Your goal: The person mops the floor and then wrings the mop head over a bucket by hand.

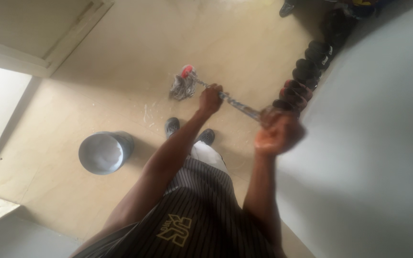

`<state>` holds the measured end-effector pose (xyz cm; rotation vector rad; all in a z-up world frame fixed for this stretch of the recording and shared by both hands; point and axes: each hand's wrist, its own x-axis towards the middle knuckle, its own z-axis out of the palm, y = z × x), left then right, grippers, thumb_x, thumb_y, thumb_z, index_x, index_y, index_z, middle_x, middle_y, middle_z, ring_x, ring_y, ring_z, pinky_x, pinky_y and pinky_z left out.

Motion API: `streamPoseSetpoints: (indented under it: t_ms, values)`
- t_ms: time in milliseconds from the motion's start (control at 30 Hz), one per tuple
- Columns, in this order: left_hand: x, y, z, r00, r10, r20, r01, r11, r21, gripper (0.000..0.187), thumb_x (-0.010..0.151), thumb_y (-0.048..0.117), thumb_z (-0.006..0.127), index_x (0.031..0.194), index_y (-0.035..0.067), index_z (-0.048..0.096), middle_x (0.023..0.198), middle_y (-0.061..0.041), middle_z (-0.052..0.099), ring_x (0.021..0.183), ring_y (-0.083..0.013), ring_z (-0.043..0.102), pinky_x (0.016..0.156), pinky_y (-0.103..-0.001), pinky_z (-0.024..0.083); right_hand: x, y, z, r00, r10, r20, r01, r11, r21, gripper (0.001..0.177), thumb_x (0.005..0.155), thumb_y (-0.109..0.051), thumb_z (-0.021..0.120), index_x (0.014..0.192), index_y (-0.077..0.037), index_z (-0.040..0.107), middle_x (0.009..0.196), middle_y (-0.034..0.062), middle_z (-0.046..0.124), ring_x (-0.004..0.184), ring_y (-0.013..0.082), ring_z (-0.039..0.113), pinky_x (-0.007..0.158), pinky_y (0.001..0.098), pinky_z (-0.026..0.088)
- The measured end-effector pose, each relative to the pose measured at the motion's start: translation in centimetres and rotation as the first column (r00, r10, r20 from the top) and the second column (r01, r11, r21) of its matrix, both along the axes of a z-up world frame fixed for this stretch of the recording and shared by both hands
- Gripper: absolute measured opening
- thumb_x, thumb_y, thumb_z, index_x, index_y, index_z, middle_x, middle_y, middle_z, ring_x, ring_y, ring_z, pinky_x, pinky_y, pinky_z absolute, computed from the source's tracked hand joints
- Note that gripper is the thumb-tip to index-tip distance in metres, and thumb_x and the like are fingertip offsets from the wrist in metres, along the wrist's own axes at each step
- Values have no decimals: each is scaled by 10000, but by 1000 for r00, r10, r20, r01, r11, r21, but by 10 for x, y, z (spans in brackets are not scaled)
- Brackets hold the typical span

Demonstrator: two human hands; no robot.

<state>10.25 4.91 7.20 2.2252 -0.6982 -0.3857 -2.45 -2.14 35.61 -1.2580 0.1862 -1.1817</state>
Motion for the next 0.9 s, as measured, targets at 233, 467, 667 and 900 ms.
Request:
streamPoseSetpoints:
  t_ms: [233, 467, 667, 900]
  values:
    - [22, 60, -52, 999, -47, 22, 49, 994, -99, 277, 877, 294, 773, 808, 58, 645, 881, -193, 648, 856, -413, 666, 750, -519, 526, 36, 51, -29, 972, 132, -195, -109, 986, 125, 281, 899, 4, 467, 645, -81, 381, 583, 70, 408, 524, 152, 350, 583, 361, 416]
    - [17, 67, -37, 999, 40, 24, -39, 999, -12, 297, 882, 311, 760, 773, 45, 686, 849, -213, 653, 839, -415, 666, 744, -524, 518, 57, 51, -23, 959, 166, -231, -122, 974, 192, 335, 925, -3, 458, 641, -120, 324, 526, 27, 365, 451, 130, 316, 495, 301, 355]
    - [34, 66, -43, 993, 118, -33, -119, 991, -60, 273, 862, 286, 736, 722, 55, 700, 822, -202, 658, 834, -395, 673, 754, -511, 527, 69, 72, -33, 962, 157, -224, -117, 976, 181, 324, 933, -27, 454, 660, -126, 309, 541, 26, 333, 469, 124, 285, 508, 307, 317]
    - [28, 75, -26, 987, 145, -75, -145, 989, -1, 322, 891, 349, 745, 760, 58, 697, 820, -202, 671, 801, -418, 680, 718, -535, 516, 92, 50, -19, 948, 209, -240, -161, 965, 206, 363, 944, -31, 463, 622, -134, 332, 490, 40, 352, 411, 128, 272, 448, 316, 316]
